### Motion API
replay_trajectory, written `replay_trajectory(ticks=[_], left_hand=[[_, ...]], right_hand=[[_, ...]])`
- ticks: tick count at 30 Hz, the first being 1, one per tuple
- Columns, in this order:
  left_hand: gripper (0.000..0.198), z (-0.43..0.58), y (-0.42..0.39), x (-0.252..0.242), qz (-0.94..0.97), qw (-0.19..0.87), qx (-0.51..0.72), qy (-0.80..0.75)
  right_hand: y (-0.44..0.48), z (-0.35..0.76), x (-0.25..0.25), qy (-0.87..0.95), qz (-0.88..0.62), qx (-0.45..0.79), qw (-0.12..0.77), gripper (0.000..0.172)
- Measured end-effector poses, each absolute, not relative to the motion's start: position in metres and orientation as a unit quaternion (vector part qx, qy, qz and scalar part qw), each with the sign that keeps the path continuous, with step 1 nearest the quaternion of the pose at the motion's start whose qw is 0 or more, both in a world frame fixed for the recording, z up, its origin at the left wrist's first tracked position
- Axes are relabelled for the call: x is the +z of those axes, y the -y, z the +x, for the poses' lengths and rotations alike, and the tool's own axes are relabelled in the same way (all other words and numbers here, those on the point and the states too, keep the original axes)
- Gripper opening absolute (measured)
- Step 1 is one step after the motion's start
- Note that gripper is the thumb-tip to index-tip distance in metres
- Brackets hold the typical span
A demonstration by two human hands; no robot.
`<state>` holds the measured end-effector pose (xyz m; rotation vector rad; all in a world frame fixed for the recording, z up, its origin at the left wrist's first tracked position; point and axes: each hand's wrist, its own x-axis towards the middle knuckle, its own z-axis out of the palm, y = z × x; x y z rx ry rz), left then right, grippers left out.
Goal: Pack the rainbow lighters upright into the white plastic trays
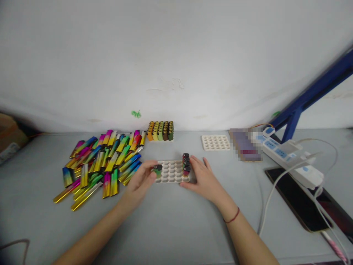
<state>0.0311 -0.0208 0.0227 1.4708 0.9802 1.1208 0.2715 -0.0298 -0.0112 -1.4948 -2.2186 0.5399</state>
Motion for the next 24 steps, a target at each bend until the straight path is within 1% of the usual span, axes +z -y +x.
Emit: replay_trajectory(ticks=[3,5,11,17,24], left_hand=[[0.02,0.038,0.023,0.025,0.705,0.418,0.437,-0.371],[0.018,0.047,0.025,0.025,0.731,0.396,0.409,-0.375],[0.019,0.069,0.029,0.013,0.741,0.369,0.37,-0.42],[0.021,0.069,0.025,0.007,0.799,0.314,0.345,-0.379],[0.023,0.072,0.024,0.009,0.827,0.278,0.336,-0.356]], right_hand=[[0.03,0.27,-0.011,0.793,-0.538,0.194,0.21,0.085],[0.03,0.269,-0.01,0.79,-0.541,0.197,0.211,0.085],[0.029,0.267,-0.006,0.785,-0.548,0.211,0.197,0.086],[0.029,0.266,-0.005,0.785,-0.547,0.21,0.199,0.086],[0.029,0.265,-0.003,0.786,-0.546,0.209,0.203,0.084]])
